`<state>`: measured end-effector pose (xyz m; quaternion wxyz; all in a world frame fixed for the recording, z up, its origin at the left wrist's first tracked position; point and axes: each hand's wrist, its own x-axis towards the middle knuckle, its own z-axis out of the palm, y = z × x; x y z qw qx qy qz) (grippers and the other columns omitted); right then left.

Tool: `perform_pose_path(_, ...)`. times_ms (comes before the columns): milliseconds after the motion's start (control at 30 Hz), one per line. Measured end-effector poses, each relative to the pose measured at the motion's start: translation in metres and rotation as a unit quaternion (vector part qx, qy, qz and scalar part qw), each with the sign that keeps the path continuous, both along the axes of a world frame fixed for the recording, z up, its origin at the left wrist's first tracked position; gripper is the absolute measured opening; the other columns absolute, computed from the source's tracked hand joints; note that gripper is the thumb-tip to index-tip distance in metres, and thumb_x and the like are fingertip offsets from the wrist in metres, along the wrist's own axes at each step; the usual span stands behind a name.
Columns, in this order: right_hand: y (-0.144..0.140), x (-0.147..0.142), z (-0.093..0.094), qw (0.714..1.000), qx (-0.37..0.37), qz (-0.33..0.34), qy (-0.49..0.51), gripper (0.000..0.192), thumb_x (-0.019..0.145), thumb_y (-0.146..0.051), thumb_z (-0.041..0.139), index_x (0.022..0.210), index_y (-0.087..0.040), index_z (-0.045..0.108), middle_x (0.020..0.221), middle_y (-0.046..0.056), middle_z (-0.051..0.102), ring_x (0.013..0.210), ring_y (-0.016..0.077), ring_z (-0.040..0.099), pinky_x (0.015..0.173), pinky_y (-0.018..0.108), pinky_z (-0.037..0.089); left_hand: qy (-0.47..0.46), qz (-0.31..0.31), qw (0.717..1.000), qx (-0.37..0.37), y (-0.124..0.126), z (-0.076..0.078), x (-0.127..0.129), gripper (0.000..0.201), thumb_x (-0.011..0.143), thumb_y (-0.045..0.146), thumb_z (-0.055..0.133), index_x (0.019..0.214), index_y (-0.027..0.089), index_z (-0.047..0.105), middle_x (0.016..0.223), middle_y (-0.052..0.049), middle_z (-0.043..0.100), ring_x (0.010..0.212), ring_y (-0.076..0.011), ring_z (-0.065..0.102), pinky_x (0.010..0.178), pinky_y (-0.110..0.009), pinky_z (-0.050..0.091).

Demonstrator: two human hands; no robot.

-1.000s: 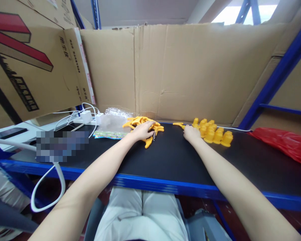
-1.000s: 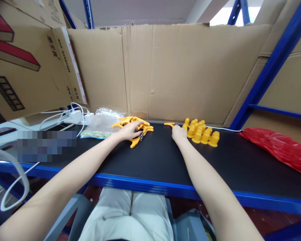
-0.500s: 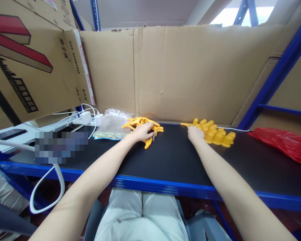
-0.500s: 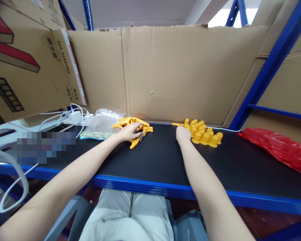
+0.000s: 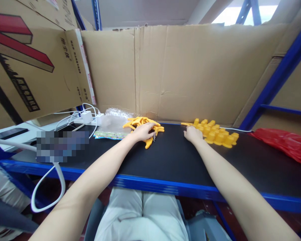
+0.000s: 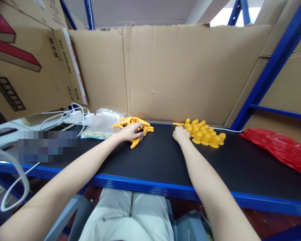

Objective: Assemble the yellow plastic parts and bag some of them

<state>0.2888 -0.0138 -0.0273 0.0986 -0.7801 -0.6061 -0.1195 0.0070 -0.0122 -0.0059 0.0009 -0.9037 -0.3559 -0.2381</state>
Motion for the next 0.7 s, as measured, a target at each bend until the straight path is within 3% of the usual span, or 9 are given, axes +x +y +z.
perform_pose_path(300,-0.002,-0.005,0.003,0.999,-0.033,-0.023,0.020,0.044,0.089,-0.028,0.038,0.117,-0.003,0.060,0.126,0.023,0.050,0.107,0.0333,0.056,0.085,0.040,0.045,0.002,-0.002,1.000,0.003,0.001,-0.002,0.000,0.044,0.080,0.031,0.050,0.122,0.020,0.048,0.109,-0.009,0.061,0.098,-0.0214,0.058,0.084,-0.034,0.046)
perform_pose_path(467,-0.003,-0.005,0.005,0.999,-0.028,-0.014,0.018,0.043,0.087,-0.026,0.040,0.115,-0.001,0.061,0.121,0.025,0.053,0.105,0.0351,0.056,0.083,0.041,0.045,-0.005,-0.002,1.000,-0.001,0.000,-0.001,0.000,0.044,0.080,0.031,0.050,0.122,0.019,0.048,0.109,-0.009,0.061,0.097,-0.0213,0.058,0.083,-0.034,0.047)
perform_pose_path(567,-0.007,-0.005,0.012,1.000,0.018,0.006,-0.013,0.037,0.087,-0.023,0.038,0.108,-0.005,0.064,0.112,0.023,0.058,0.099,0.0335,0.059,0.078,0.040,0.046,-0.003,-0.003,1.000,0.002,0.001,-0.001,0.000,0.041,0.078,0.026,0.049,0.118,0.018,0.052,0.108,-0.009,0.062,0.096,-0.0208,0.058,0.084,-0.034,0.046)
perform_pose_path(700,-0.016,-0.005,0.027,0.993,0.110,-0.004,-0.048,0.035,0.088,-0.017,0.034,0.106,-0.007,0.062,0.110,0.022,0.057,0.091,0.0297,0.059,0.072,0.040,0.046,0.024,-0.013,1.000,-0.001,0.006,-0.003,0.000,0.035,0.070,0.007,0.044,0.097,0.017,0.064,0.099,-0.006,0.064,0.092,-0.0185,0.058,0.084,-0.032,0.045)
